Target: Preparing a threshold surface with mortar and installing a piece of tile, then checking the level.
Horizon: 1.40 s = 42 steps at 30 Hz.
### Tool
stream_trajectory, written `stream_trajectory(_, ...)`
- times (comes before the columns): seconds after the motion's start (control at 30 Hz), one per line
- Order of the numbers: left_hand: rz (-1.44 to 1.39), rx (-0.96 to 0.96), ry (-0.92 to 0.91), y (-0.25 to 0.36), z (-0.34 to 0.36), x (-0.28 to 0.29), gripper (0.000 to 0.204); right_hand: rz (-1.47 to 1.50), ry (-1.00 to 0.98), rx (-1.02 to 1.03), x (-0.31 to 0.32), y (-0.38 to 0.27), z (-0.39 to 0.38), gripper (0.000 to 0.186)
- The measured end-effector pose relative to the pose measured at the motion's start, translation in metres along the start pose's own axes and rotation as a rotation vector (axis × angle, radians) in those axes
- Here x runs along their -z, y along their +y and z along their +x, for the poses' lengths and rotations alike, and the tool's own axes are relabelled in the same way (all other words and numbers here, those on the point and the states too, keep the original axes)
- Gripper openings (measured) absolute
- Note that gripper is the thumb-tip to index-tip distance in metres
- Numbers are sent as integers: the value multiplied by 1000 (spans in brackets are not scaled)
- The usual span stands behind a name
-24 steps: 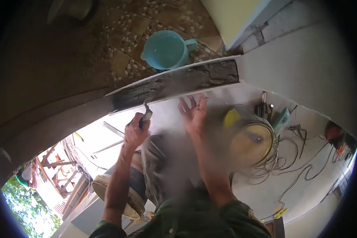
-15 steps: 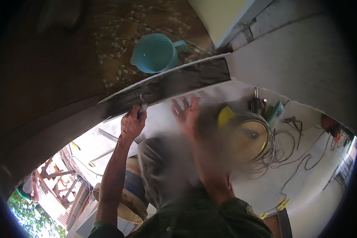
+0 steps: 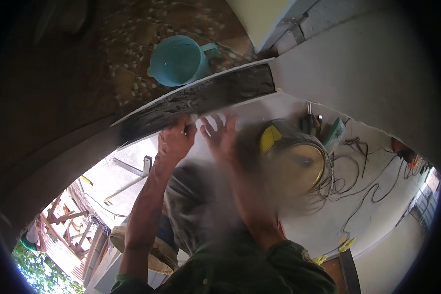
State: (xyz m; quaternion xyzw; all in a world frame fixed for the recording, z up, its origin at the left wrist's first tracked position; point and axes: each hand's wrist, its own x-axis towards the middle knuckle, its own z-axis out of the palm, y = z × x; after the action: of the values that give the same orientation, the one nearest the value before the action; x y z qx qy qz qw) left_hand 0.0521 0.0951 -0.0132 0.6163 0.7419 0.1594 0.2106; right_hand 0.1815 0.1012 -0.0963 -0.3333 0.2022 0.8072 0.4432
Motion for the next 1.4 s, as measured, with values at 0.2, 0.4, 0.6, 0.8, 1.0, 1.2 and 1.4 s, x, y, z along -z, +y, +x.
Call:
stream_trajectory(0.2, -5, 93, -18, 8, 11, -9, 15, -22, 19, 37, 2, -3, 1, 48)
stream_trajectory(0.4, 17, 47, -130, 16, 13, 0, 16, -17, 53, 34, 4, -3, 5, 49)
stream_trajectory(0.6, -62, -16, -236, 34, 21, 4, 22, -51, -2, 51, 3, -2, 7, 55)
stream_trajectory(0.8, -6, -29, -355, 37, 54, -3, 25, -55, -168, 19, 10, -2, 10, 59)
stream_trajectory(1.0, -187, 120, -213, 21, 48, -4, 19, 7, 91, 22, -9, -2, 1, 50)
stream_trajectory(1.2, -4, -142, -111, 24, 27, -15, 18, -32, -52, 55, 5, -6, 7, 47)
stream_trajectory(1.4, 61, 27, -78, 0, 29, -9, 20, -7, 28, 16, -3, 1, 4, 49)
